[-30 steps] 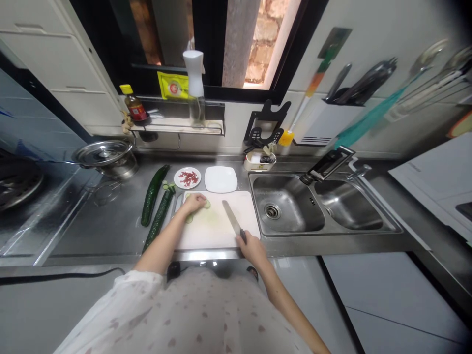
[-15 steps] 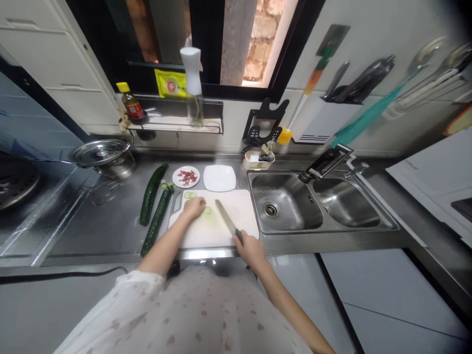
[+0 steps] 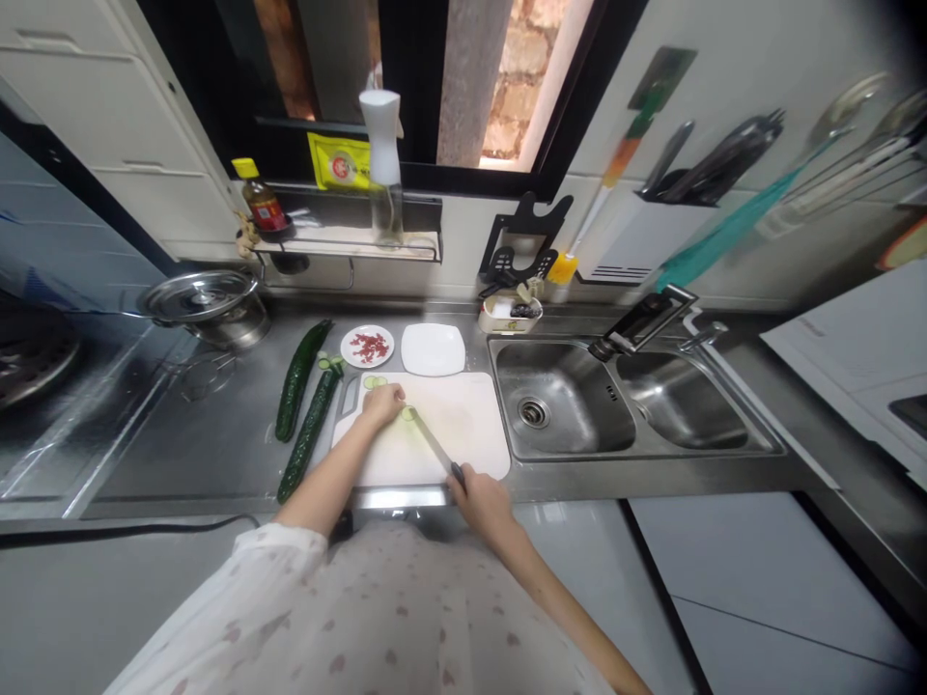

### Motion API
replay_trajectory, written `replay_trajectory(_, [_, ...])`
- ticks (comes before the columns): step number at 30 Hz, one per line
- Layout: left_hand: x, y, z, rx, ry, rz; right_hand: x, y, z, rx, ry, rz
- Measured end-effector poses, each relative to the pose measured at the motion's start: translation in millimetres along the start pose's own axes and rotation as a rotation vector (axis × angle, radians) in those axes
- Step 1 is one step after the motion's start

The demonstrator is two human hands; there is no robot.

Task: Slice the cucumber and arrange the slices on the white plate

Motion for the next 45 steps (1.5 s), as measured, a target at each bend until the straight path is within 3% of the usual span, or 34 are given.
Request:
replay_trajectory(29, [0.6, -1.2, -1.3, -0.003, -0.003, 0.022, 5.9, -3.7, -3.1, -0.008, -0.016, 0.055])
replay_trajectory(37, [1.1, -1.4, -1.6, -0.018, -0.015, 0.034, -7.7, 0.3, 3.8, 0.000, -0.080, 0.058])
replay_trajectory(45, [3.1, -1.8, -0.9, -0.025, 0.000, 0.035, -9.2, -6.7, -7.1, -0.010, -0.105, 0.040])
Point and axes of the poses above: each hand's wrist, its own z-axis away from the middle knuckle, its own x-axis out of the palm, y = z × x, the point moved 2 cm from there along -z, towards the middle knuckle, and after that the axes turned 10 degrees about -z, right-handed, at the moved point
